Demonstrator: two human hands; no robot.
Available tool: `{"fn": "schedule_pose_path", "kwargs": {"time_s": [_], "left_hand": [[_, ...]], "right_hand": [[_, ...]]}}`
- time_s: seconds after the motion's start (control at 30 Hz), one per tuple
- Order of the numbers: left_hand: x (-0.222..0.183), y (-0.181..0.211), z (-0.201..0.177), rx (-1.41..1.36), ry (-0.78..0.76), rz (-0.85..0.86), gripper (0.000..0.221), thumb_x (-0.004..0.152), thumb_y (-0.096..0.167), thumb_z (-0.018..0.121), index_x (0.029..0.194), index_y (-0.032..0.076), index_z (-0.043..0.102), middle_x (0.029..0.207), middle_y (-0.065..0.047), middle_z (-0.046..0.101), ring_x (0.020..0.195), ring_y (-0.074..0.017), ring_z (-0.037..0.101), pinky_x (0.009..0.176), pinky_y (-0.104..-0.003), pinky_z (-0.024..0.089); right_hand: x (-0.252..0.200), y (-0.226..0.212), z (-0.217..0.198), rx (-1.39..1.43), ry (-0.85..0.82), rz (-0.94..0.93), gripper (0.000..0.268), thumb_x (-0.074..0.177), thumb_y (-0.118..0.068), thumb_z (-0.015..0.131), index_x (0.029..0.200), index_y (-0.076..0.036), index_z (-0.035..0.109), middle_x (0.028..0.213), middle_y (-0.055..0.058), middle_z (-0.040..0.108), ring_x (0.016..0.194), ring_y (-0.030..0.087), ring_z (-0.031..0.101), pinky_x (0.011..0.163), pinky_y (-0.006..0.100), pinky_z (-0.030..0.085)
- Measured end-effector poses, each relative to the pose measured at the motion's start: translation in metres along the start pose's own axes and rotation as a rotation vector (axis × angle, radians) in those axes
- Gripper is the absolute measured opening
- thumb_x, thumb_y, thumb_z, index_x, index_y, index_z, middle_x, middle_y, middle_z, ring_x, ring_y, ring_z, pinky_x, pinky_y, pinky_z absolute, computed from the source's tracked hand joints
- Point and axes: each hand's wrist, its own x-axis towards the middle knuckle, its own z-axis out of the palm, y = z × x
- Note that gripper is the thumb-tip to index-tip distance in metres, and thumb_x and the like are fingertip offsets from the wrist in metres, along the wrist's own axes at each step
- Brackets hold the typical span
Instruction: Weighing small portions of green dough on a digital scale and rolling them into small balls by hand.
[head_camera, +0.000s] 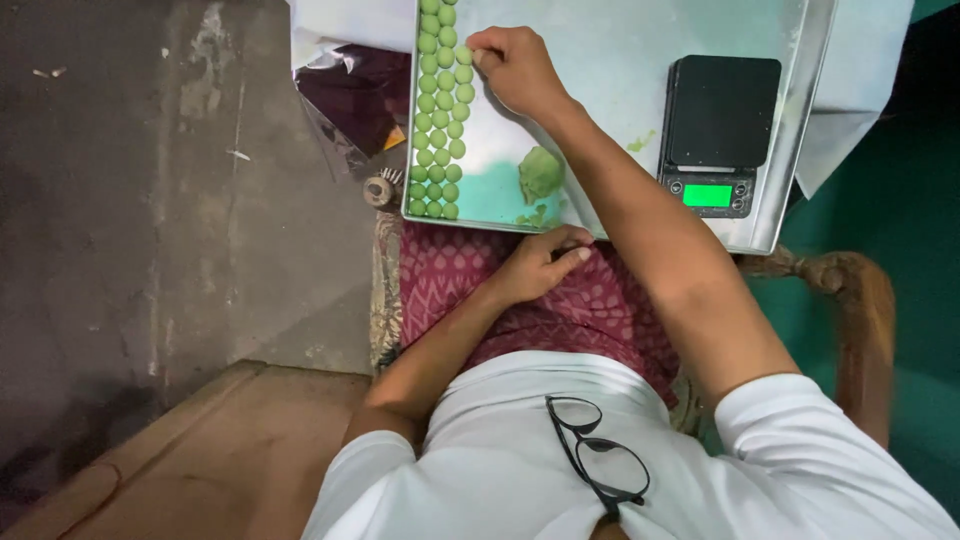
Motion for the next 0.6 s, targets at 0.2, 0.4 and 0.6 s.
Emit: {"fn": "schedule_pose_path", "kwargs": {"time_s": [0.2,0.4,0.6], "left_hand": [[-0.001,-0.002,-0.005,0.047,-0.017,0.006,0.026,0.103,0.029,0.06,0.125,0.015,0.065,0.126,-0.004,0.07,0.117,-0.021,0.065,0.106,-0.035,0.048],[-0.005,0.007,-0.009,-0.157,-0.072,-0.12,0.028,0.102,0.021,0.062,0.128,0.013,0.06,0.102,-0.013,0.076,0.092,-0.0158,0.074,0.083,-0.028,0.059],[0.012,0.046,-0.037,0.137,0.362,0.224,0.021,0.101,0.014,0.064,0.12,0.015,0.072,0.099,-0.007,0.077,0.091,-0.0206,0.074,0.08,-0.033,0.058]], "right_hand": [[-0.032,0.005,-0.015,0.07,-0.016,0.017,0.036,0.101,-0.012,0.063,0.136,-0.002,0.065,0.135,0.013,0.07,0.125,0.026,0.066,0.108,0.039,0.05],[-0.15,0.018,-0.043,-0.055,0.175,0.078,0.025,0.103,-0.024,0.065,0.121,-0.009,0.074,0.118,0.009,0.073,0.106,0.019,0.067,0.087,0.034,0.054],[-0.201,0.015,-0.032,-0.113,0.271,-0.052,0.039,0.086,-0.004,0.086,0.123,-0.002,0.072,0.109,0.012,0.065,0.096,0.029,0.069,0.074,0.043,0.06]]}}
